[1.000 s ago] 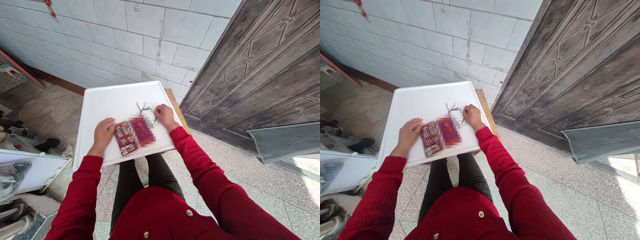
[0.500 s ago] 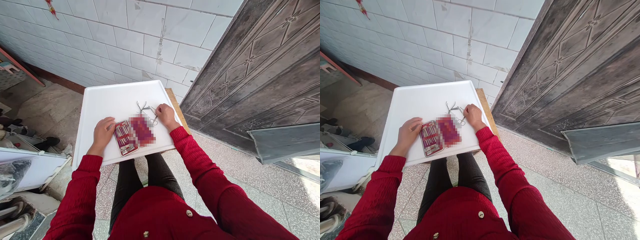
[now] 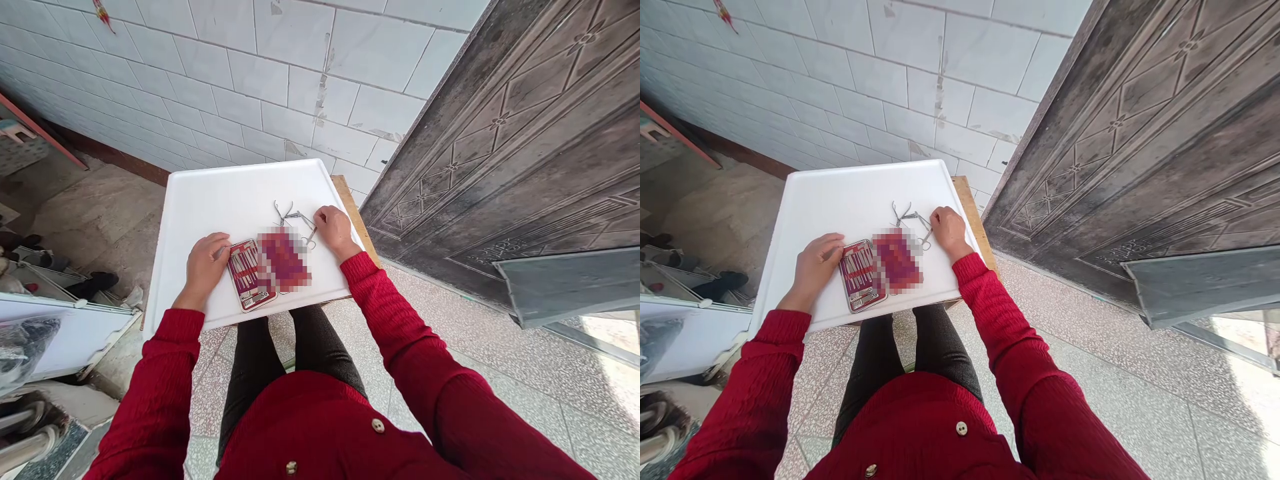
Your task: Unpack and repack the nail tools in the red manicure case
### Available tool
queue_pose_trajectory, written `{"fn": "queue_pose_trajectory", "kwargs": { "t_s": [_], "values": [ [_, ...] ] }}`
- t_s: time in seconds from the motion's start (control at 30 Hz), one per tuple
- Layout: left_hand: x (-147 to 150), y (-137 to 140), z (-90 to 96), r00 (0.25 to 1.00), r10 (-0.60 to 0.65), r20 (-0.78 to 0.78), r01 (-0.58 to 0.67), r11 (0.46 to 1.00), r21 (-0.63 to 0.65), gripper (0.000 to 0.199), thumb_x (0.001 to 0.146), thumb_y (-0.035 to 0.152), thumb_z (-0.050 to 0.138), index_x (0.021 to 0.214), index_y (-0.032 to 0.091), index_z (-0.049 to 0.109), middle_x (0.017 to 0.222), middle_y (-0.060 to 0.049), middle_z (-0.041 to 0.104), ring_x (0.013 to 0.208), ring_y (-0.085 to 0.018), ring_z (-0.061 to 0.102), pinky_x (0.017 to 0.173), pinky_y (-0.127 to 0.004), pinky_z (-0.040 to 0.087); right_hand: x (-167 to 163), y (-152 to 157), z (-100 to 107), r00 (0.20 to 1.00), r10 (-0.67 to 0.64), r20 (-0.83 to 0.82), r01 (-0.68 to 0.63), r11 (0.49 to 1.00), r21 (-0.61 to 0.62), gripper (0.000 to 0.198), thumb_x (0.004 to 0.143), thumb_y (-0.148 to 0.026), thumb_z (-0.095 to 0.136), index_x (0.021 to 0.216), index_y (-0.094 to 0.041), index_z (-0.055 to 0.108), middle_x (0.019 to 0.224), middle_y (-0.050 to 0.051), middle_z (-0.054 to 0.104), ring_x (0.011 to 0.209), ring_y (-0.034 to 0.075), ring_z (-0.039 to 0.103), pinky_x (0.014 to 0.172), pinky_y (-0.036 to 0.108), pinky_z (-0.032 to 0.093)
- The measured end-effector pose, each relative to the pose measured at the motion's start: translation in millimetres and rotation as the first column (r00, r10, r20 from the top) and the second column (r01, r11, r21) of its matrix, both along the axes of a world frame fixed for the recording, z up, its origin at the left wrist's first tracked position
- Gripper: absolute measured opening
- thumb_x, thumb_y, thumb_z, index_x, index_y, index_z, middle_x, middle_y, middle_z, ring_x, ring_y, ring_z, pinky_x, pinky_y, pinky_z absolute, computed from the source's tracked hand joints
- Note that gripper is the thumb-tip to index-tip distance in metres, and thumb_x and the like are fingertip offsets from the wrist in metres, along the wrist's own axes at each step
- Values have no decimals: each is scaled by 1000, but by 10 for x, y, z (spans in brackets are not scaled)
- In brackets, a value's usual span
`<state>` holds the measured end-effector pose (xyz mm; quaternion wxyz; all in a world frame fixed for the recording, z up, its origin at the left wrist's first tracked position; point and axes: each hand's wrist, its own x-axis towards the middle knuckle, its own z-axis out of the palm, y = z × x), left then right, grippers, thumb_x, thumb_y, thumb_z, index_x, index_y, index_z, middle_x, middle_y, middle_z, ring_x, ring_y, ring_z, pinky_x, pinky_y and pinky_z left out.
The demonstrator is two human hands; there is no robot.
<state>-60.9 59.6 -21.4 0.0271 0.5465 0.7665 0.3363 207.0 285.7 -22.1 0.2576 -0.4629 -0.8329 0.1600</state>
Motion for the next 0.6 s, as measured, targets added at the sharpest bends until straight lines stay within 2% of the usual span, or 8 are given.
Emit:
{"fn": "queue_pose_trajectory", "kwargs": {
  "t_s": [0.33,0.6],
  "values": [
    [-2,9,-5,1000,7,7,-7,1000,-7,24,94,32,54,96,25,77,129,-5,77,127,-28,67,119,-47,46,10,48,-10,1000,-25,-11,25,1000,-13,20,96,-17,52,84,-20,68,92,9,70,84,23,58,74,32,38],
    [5,7,1,1000,4,9,-5,1000,7,24,93,31,54,94,24,77,128,-4,78,125,-28,68,119,-48,48,-9,-21,73,999,-38,25,39,998,-42,20,97,-17,52,86,-19,68,97,10,72,88,23,61,75,32,39]
  ]
}}
